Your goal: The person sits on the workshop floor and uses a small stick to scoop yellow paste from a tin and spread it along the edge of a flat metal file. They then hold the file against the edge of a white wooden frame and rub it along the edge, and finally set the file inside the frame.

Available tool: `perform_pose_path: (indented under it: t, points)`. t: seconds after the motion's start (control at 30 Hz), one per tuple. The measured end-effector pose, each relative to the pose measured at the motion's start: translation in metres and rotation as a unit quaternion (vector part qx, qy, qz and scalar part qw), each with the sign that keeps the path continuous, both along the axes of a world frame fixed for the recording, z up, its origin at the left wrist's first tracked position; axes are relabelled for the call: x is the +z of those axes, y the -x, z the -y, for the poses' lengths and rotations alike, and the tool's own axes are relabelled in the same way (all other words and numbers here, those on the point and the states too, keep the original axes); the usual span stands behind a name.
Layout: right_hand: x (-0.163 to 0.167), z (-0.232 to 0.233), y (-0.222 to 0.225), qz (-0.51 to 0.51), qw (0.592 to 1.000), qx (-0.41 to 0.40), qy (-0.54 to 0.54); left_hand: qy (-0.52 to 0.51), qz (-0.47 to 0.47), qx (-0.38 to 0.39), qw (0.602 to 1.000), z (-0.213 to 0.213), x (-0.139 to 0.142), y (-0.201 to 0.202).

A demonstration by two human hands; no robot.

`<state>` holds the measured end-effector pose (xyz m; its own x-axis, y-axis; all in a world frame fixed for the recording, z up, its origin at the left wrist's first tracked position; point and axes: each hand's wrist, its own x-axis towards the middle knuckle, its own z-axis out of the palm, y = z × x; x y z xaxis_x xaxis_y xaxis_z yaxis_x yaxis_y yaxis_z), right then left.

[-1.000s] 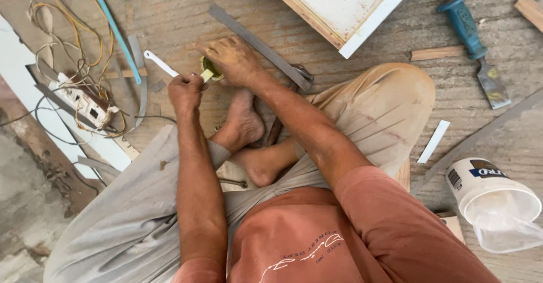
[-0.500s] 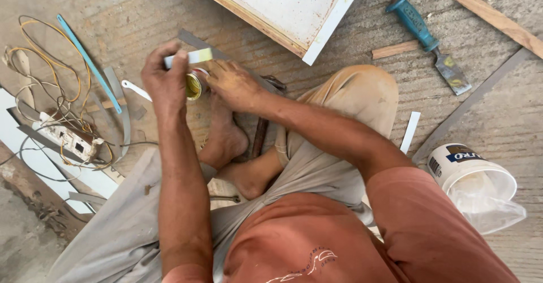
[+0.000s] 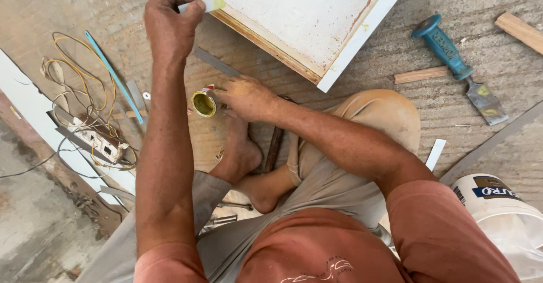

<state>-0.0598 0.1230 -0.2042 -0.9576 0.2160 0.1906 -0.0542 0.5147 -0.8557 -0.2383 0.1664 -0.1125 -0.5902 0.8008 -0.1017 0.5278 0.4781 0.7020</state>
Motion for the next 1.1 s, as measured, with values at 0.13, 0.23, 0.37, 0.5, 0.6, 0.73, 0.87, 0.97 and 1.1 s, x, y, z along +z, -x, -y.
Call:
perform_pose_path:
  t: [0.13, 0.23, 0.37, 0.5, 0.6, 0.73, 0.87, 0.97, 1.1]
  points:
    - [-0.006, -0.004, -0.002, 0.06, 0.998, 0.013, 0.018, 0.011, -0.048, 0.0, 0.999, -0.014, -0.018, 0.015]
    - [-0.004, -0.005, 0.001, 0.069, 0.997, 0.016, 0.01, -0.005, -0.145, -0.054, 0.988, -0.016, -0.026, 0.021]
    - [-0.002, -0.007, 0.001, 0.061, 0.998, 0.016, 0.021, 0.071, -0.159, -0.061, 0.983, -0.012, -0.031, 0.021]
    - [-0.001, -0.005, -0.001, 0.059, 0.998, 0.013, 0.03, 0.14, -0.06, -0.08, 0.985, -0.008, -0.036, 0.006]
    - [0.0, 0.001, 0.0, 0.053, 0.998, -0.01, 0.015, 0.202, -0.058, -0.134, 0.968, -0.007, -0.044, -0.02]
    - [0.001, 0.004, 0.003, 0.179, 0.979, 0.098, -0.022, 0.252, -0.011, -0.208, 0.945, -0.007, -0.054, -0.071]
    - [-0.001, 0.004, -0.004, 0.204, 0.97, 0.131, -0.023, 0.224, 0.024, -0.267, 0.937, -0.004, -0.056, -0.123]
    - [-0.002, 0.005, -0.011, 0.205, 0.968, 0.147, -0.014, 0.22, 0.051, -0.277, 0.934, -0.003, -0.051, -0.145]
    - [-0.003, 0.006, -0.015, 0.202, 0.967, 0.158, -0.01, 0.228, 0.074, -0.26, 0.935, -0.001, -0.041, -0.15]
